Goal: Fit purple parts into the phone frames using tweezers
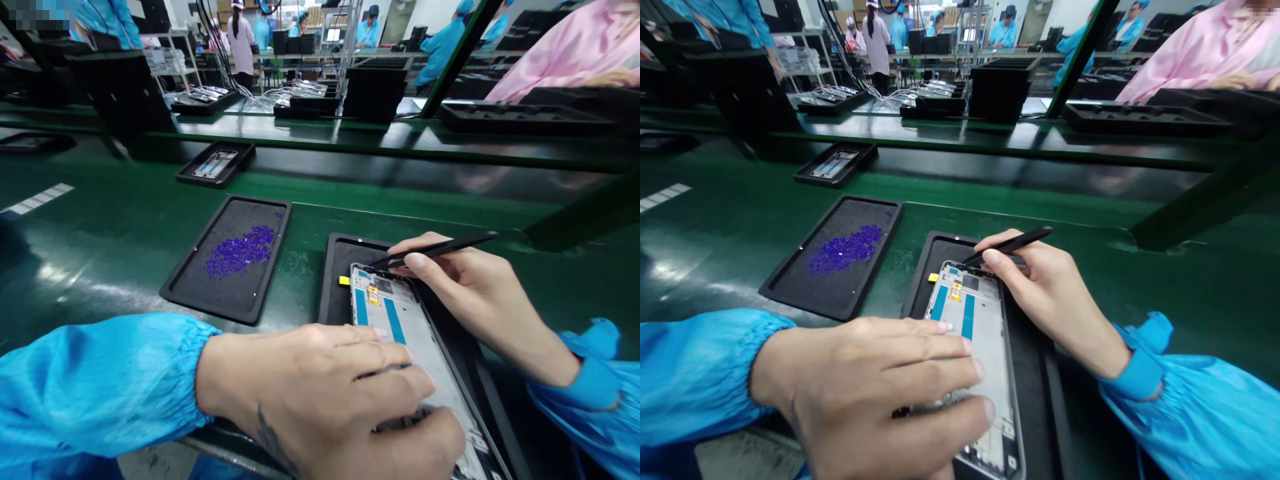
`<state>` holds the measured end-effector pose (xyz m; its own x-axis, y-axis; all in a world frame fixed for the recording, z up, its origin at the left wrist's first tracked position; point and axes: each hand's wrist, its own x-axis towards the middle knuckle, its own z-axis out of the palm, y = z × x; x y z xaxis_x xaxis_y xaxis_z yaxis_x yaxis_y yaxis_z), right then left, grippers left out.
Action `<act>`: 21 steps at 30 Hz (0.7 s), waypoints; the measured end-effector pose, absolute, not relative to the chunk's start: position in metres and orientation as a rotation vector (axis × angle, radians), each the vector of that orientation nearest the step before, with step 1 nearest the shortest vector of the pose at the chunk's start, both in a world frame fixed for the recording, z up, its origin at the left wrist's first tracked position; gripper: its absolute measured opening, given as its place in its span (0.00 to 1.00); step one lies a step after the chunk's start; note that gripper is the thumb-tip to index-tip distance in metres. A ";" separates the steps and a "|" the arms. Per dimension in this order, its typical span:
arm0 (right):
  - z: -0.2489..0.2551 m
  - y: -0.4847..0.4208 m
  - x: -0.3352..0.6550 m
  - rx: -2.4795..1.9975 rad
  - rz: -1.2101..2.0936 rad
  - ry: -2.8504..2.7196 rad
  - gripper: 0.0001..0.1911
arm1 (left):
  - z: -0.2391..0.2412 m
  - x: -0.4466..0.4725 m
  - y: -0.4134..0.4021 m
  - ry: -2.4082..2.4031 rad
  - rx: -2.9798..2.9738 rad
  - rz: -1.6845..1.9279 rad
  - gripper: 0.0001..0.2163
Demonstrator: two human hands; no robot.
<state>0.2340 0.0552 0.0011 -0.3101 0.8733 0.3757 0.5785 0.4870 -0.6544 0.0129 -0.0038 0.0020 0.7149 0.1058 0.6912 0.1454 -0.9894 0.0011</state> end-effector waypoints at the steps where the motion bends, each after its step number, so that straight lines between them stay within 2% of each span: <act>1: 0.001 0.055 0.234 -1.201 0.527 -2.018 0.14 | 0.001 0.013 -0.004 -0.207 -2.856 -1.151 0.14; 15: 0.000 0.056 0.233 -1.236 0.557 -1.972 0.16 | 0.002 0.010 -0.002 -0.176 -2.886 -1.127 0.14; 21: 0.006 0.051 0.228 -1.217 0.848 -1.800 0.14 | 0.006 0.009 -0.001 -0.170 -2.895 -1.139 0.15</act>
<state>0.2277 0.0511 0.0059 -0.2303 0.9437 0.2376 0.4176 0.3164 -0.8518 0.0093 -0.0007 0.0057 0.7270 0.0922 0.6804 0.1110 -0.9937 0.0161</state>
